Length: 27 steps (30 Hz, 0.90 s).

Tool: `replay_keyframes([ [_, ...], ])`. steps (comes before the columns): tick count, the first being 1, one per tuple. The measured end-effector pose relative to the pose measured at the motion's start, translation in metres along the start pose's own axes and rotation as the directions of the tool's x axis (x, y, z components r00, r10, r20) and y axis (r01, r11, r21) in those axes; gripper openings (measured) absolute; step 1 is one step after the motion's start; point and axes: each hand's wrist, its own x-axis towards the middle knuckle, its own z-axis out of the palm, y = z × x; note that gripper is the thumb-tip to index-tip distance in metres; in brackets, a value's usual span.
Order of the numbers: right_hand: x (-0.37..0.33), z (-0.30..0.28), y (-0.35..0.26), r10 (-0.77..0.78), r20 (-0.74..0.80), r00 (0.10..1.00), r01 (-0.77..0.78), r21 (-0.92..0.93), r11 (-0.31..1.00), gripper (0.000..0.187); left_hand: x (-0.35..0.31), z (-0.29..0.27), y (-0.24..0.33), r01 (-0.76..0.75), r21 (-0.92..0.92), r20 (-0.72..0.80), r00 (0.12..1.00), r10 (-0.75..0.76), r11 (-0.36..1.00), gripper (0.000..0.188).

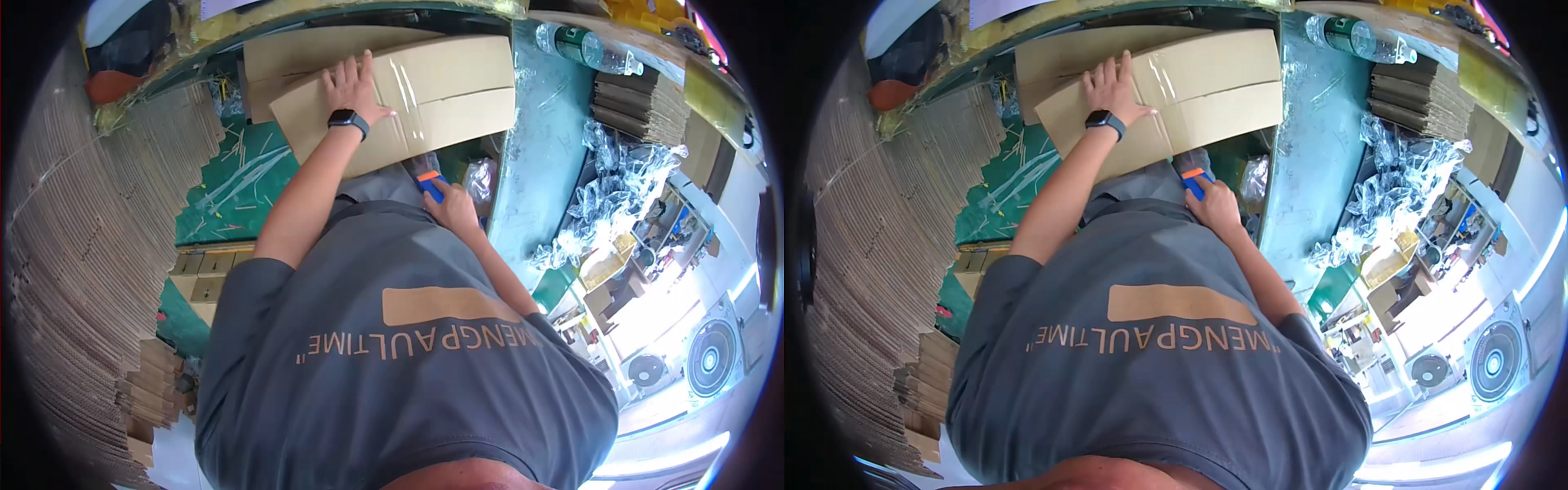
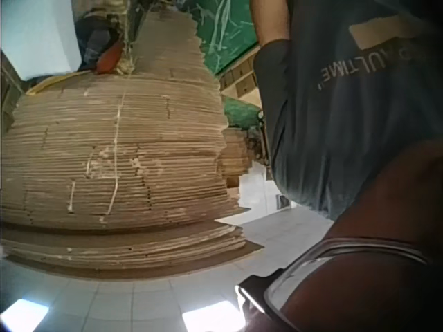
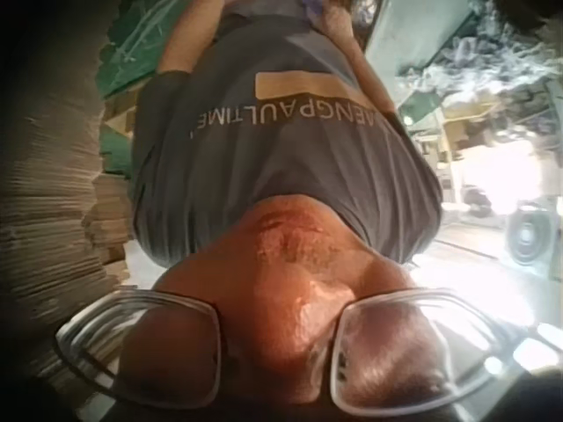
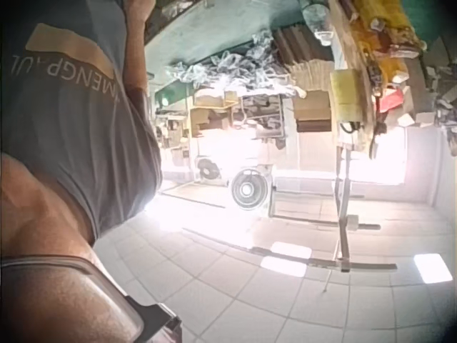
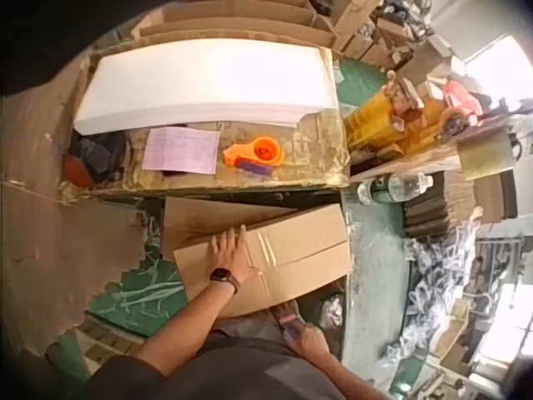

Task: Packing plastic-wrapped components into cardboard boxes, sealing with tape, and labeling.

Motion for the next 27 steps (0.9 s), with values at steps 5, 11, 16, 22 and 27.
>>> replay_keyframes([
  [5,0.046,0.055,0.029,0.017,-0.186,0.982,0.010,0.146,0.989,0.047,0.004,0.011,0.015,-0.073,0.030,-0.038,0.996,0.074,0.997,0.134],
  [11,0.065,0.036,0.122,0.258,-0.115,0.959,-0.222,0.257,0.941,0.089,-0.030,0.033,0.001,-0.121,0.047,-0.158,0.979,0.127,0.992,0.113],
  [16,0.119,-0.080,0.225,0.179,-0.124,0.976,-0.147,0.228,0.963,0.111,-0.093,0.070,0.041,-0.049,0.056,-0.200,0.978,0.059,0.997,0.076],
  [22,0.105,-0.052,0.207,-0.126,0.018,0.992,0.119,0.209,0.971,0.097,-0.144,0.071,0.106,-0.006,-0.032,-0.332,0.943,-0.005,0.999,0.070],
  [27,0.043,-0.109,0.091,-0.329,0.173,0.928,0.326,0.047,0.944,0.062,-0.165,0.039,0.082,0.211,-0.498,-0.084,0.953,-0.290,0.841,0.037],
])
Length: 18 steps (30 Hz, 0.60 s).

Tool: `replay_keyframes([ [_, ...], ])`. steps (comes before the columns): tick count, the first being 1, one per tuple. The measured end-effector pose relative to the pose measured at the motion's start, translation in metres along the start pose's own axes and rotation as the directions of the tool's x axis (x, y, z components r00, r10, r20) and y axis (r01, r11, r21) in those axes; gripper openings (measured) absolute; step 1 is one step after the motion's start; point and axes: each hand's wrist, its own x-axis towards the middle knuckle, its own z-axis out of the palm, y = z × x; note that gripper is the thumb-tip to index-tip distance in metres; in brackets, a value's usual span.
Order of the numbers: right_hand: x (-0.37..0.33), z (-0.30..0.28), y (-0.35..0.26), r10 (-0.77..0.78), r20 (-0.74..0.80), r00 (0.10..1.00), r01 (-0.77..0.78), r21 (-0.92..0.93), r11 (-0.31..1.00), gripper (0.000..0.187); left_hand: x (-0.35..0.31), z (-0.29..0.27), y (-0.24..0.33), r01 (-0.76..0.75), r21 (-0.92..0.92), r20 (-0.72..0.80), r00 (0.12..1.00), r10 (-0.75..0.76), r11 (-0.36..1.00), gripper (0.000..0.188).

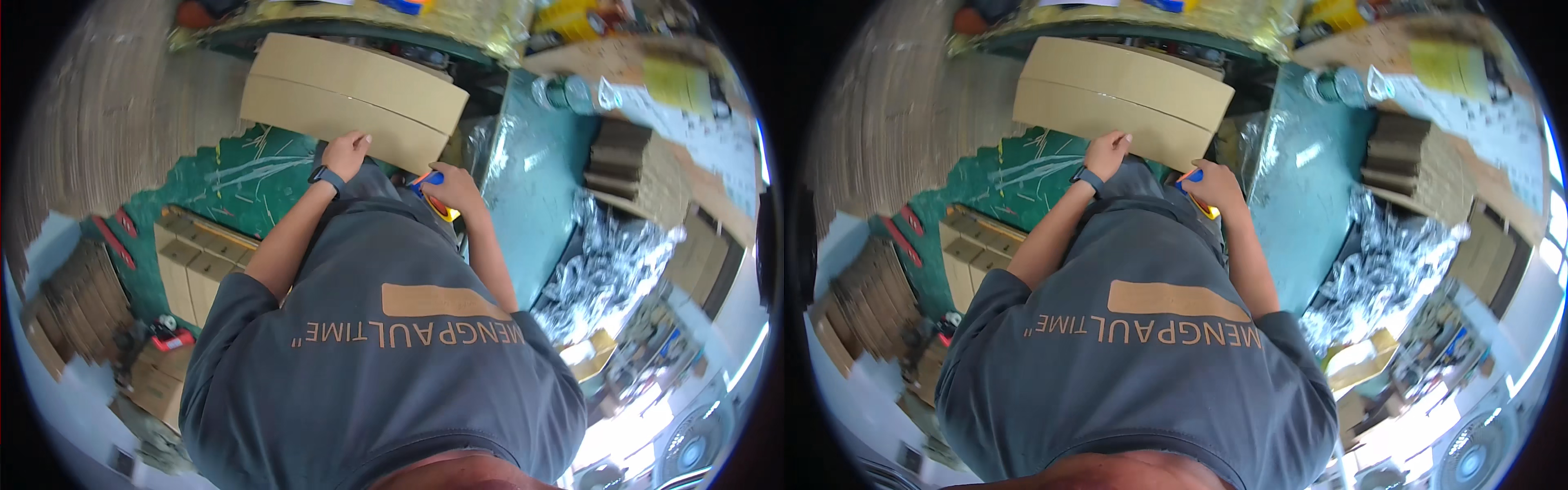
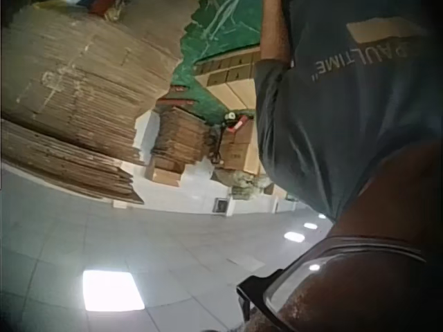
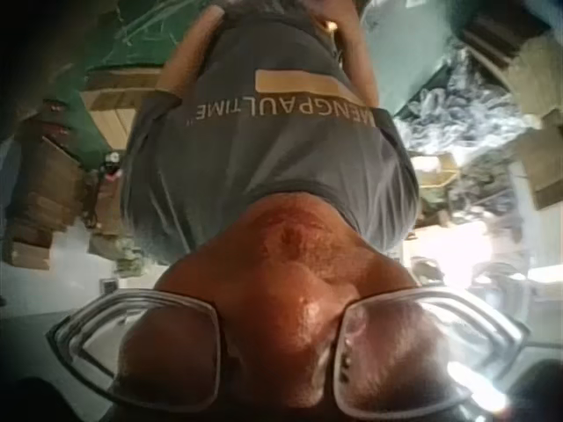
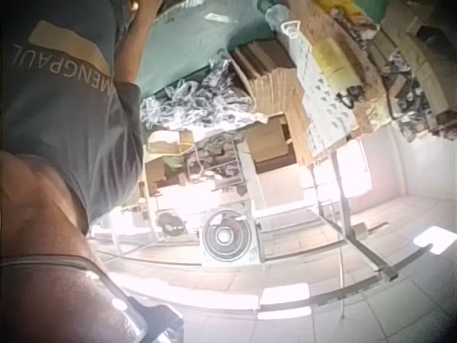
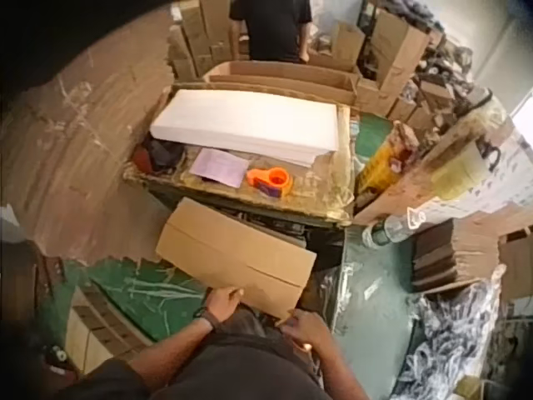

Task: Packing plastic-wrapped components into cardboard boxes, sealing with tape, and labeling.

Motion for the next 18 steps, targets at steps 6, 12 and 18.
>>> replay_keyframes([
  [6,-0.026,-0.059,-0.153,-0.572,-0.511,0.641,0.675,0.022,0.737,0.056,-0.053,-0.108,0.062,0.143,-0.939,0.185,0.976,0.111,0.312,0.050],
  [12,0.029,-0.052,-0.278,-0.635,-0.213,0.743,0.658,0.058,0.751,0.059,-0.052,-0.173,0.024,0.023,-0.994,0.008,0.989,-0.146,0.105,0.041],
  [18,0.149,-0.010,-0.296,-0.775,-0.151,0.613,0.762,-0.146,0.631,0.060,0.041,-0.235,-0.064,-0.080,-0.912,-0.008,0.984,-0.179,-0.402,0.056],
])
